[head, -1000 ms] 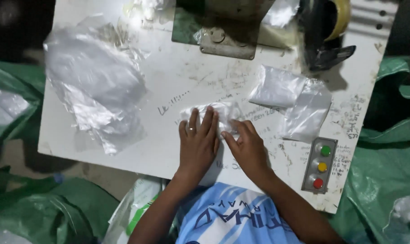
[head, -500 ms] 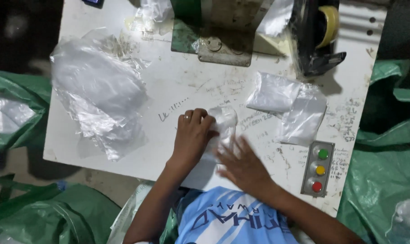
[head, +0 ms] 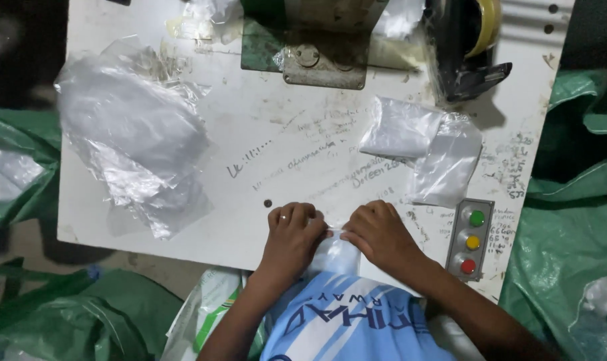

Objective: Organizing and folding small plastic bags at a factory workstation.

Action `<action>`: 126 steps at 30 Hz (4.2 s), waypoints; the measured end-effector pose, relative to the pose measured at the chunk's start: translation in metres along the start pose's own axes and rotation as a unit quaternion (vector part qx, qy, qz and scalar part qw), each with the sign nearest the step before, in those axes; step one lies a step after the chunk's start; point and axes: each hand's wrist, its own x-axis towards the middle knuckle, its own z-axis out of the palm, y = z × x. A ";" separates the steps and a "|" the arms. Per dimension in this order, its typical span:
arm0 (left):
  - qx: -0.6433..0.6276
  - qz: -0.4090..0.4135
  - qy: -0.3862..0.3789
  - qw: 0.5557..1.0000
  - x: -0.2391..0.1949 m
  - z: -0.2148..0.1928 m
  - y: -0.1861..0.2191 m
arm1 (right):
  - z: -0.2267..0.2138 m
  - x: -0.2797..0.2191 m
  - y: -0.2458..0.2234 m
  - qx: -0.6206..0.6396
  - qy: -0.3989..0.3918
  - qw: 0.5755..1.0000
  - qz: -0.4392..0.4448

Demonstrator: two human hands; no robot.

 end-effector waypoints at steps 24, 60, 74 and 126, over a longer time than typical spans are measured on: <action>-0.135 0.100 0.258 0.951 0.016 -0.057 0.031 | -0.203 0.061 0.140 0.151 0.444 0.868 0.163; -0.005 0.090 0.212 0.973 0.165 0.027 0.051 | -0.113 -0.041 -0.023 0.379 0.464 0.719 0.352; -0.416 -0.215 -0.138 0.873 0.054 -0.014 0.065 | -0.045 0.020 -0.042 0.510 0.303 0.720 0.361; -0.065 0.044 -0.091 0.993 0.025 -0.005 0.027 | -0.039 -0.029 -0.021 -0.056 0.105 0.993 0.017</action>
